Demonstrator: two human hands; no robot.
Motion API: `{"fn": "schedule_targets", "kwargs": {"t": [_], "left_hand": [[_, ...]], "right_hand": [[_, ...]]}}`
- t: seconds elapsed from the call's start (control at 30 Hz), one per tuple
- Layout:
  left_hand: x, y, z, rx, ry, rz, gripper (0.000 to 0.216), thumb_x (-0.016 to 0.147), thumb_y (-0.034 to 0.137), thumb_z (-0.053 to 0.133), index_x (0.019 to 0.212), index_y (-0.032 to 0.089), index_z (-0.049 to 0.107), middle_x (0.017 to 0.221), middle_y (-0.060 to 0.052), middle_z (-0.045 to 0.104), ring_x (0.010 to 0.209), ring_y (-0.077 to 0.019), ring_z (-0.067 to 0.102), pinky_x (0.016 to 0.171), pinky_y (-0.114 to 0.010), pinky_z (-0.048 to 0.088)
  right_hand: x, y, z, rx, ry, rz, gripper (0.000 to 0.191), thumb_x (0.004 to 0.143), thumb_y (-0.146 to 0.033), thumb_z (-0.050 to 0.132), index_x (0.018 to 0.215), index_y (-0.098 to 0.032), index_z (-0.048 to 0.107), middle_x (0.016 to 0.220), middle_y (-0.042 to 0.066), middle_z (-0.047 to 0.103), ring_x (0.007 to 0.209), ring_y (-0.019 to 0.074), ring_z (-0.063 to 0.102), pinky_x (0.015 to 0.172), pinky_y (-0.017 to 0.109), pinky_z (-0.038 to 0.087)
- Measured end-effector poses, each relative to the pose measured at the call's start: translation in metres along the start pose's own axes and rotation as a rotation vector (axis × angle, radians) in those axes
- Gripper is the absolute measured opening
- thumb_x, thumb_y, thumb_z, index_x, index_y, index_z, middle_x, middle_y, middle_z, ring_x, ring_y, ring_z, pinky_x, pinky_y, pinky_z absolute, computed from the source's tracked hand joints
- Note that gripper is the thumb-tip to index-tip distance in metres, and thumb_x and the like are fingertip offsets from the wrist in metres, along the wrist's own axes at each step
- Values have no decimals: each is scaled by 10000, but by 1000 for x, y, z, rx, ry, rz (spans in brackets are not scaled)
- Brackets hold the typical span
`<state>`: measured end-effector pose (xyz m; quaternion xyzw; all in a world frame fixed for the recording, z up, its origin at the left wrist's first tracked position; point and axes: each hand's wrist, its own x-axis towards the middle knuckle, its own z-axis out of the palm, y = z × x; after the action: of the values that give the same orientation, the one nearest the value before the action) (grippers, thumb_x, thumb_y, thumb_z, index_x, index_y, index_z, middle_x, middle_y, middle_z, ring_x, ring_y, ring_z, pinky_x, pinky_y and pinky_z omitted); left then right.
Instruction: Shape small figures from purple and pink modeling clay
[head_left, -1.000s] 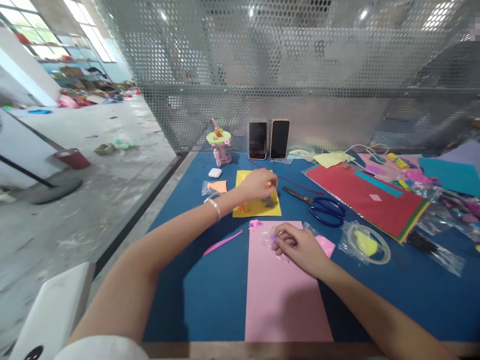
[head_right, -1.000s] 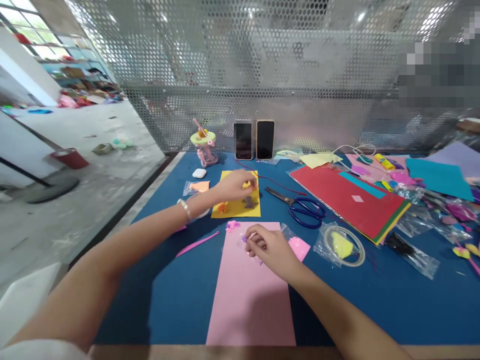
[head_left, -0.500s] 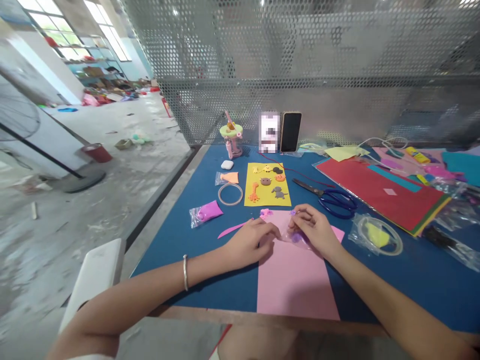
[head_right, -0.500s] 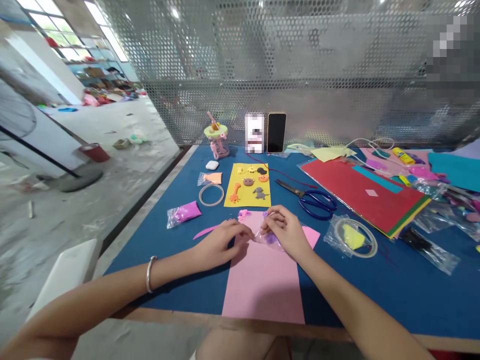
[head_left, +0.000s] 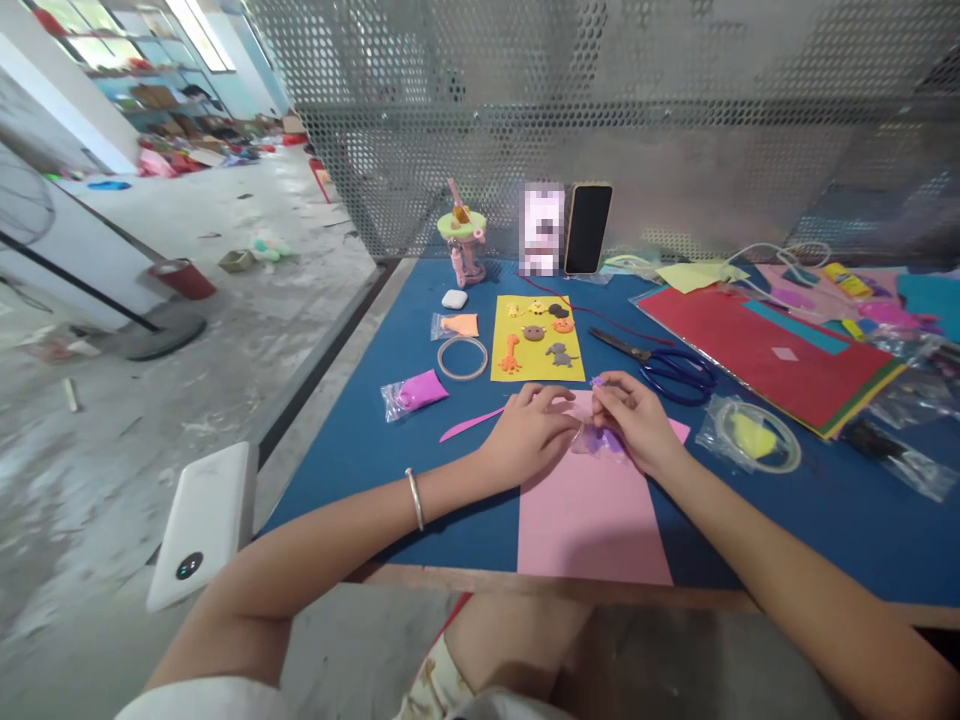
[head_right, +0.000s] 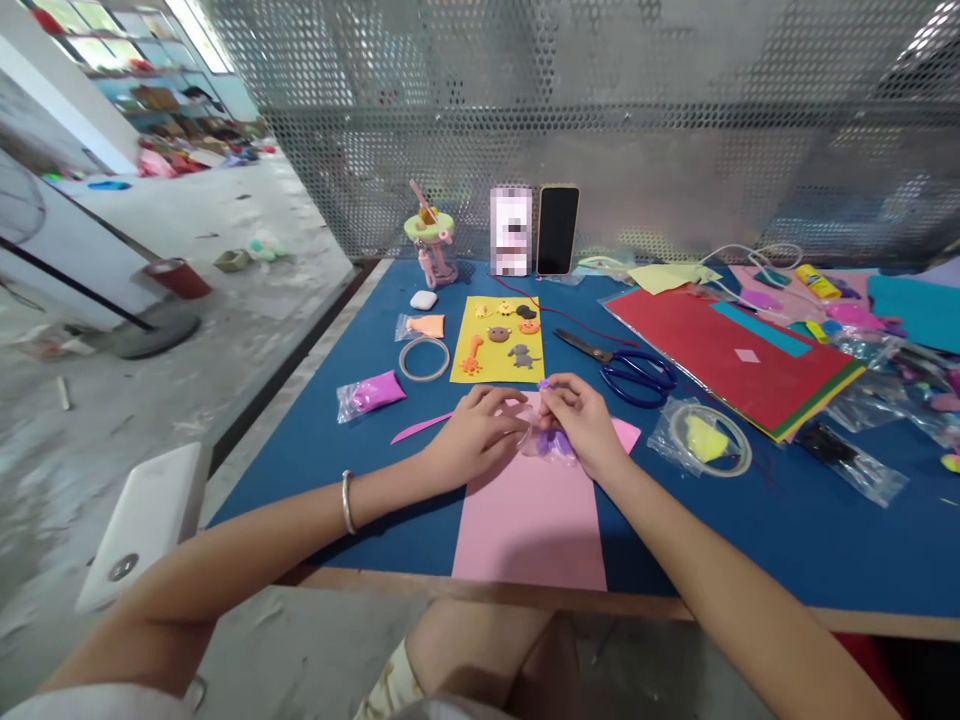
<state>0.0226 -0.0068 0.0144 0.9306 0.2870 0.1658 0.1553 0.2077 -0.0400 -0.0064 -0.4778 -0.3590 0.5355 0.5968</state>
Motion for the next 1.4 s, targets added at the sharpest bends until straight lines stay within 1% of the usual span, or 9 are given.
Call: {"fn": "schedule_targets", "kwargs": {"t": [0.13, 0.23, 0.33, 0.53, 0.63, 0.8, 1.07, 1.27, 1.4], "left_hand": [[10, -4, 8, -13, -5, 130, 211, 882, 240, 527, 958, 253, 723, 1208, -12, 629, 1135, -230, 477, 958, -388, 390], [14, -4, 12, 38, 35, 199, 179, 870, 225, 547, 893, 229, 724, 1152, -16, 650, 1149, -220, 490, 954, -375, 372], [14, -1, 14, 100, 68, 214, 154, 862, 239, 570, 835, 221, 721, 1099, -27, 649, 1094, -207, 508, 905, -363, 369], [16, 3, 21, 126, 62, 230, 138, 845, 276, 605, 785, 242, 724, 1014, -24, 630, 1003, -204, 481, 789, -340, 363], [18, 2, 23, 107, 54, 233, 138, 843, 286, 604, 805, 248, 731, 974, -28, 622, 975, -208, 472, 785, -341, 359], [20, 2, 25, 73, 57, 216, 125, 834, 294, 617, 829, 248, 734, 984, -36, 612, 977, -215, 470, 804, -360, 356], [18, 3, 31, -42, 63, 173, 118, 815, 231, 611, 825, 211, 727, 969, -42, 602, 944, -204, 474, 830, -345, 406], [18, 5, 33, 35, 65, 259, 202, 887, 209, 493, 850, 172, 689, 1078, -65, 589, 1039, -212, 469, 923, -363, 410], [17, 5, 32, 41, 93, 289, 247, 911, 187, 431, 857, 159, 670, 1156, -81, 561, 1088, -210, 469, 958, -366, 414]], "right_hand": [[2, -3, 1, 34, 14, -17, 312, 677, -369, 782, 867, -213, 591, 579, -65, 599, 465, 57, 552, 465, 155, 453], [2, -4, 2, 62, 66, -31, 322, 655, -370, 793, 856, -213, 596, 584, -71, 593, 454, 48, 538, 445, 144, 442], [3, -4, 3, 83, 130, -36, 341, 629, -368, 807, 853, -213, 603, 593, -78, 590, 460, 45, 536, 522, 176, 514], [6, -4, 3, 108, 176, -46, 374, 590, -381, 825, 839, -216, 601, 603, -78, 573, 472, 43, 537, 473, 152, 471], [6, -4, 3, 115, 179, -54, 385, 577, -380, 833, 833, -215, 597, 604, -76, 569, 480, 46, 538, 473, 154, 469], [6, -5, 4, 78, 171, -53, 385, 586, -389, 823, 839, -220, 589, 613, -79, 566, 473, 49, 525, 479, 174, 475], [5, -3, 2, 33, 169, -59, 410, 588, -426, 812, 857, -225, 576, 615, -77, 561, 464, 51, 514, 455, 174, 448], [6, 0, 0, 58, 163, -102, 382, 592, -400, 818, 839, -220, 588, 585, -78, 560, 424, 31, 441, 447, 171, 409], [6, 2, 0, 25, 151, -112, 364, 618, -409, 801, 851, -226, 590, 583, -79, 559, 407, 34, 414, 462, 195, 418]]}}
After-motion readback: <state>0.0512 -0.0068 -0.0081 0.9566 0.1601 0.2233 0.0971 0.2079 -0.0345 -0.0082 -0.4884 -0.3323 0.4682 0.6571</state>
